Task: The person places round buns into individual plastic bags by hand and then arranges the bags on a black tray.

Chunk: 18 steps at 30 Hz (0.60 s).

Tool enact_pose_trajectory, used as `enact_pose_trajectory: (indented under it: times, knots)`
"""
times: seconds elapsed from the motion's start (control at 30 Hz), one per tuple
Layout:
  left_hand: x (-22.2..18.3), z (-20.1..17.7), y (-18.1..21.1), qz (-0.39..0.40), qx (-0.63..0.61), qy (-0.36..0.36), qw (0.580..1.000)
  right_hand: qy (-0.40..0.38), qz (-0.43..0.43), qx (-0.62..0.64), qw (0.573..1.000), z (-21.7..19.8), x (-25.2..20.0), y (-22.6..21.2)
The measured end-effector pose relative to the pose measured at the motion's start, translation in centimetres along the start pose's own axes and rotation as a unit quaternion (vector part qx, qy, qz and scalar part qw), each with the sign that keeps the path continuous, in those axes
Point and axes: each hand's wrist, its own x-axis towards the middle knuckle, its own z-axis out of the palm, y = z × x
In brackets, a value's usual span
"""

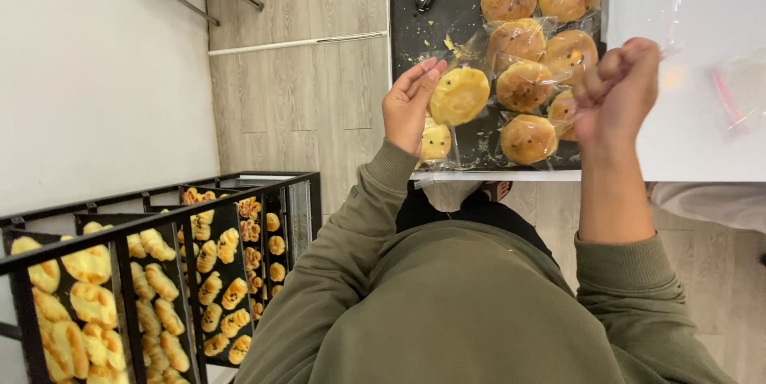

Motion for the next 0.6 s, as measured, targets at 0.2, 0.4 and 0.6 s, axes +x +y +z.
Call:
enact_pose_trajectory:
  times: [0.2,0.4,0.6]
  knots:
    - [3.8,-3.2,-2.3,0.113,0.171,-0.040,0.978,-0.186,-0.122,-0.509,0.832,4.7,-7.0,12.9]
    - [4.4,-4.0,-1.1,0.154,0.286,-0.173,0.930,-0.072,-0.301,-0.321,0.895,10.5,-7.5,17.0]
    - [10.5,-6.4,1.3,0.173,0.198,-0.226,0.938,-0.190,-0.067,-0.303,0.931,6.5,-5.1,13.5]
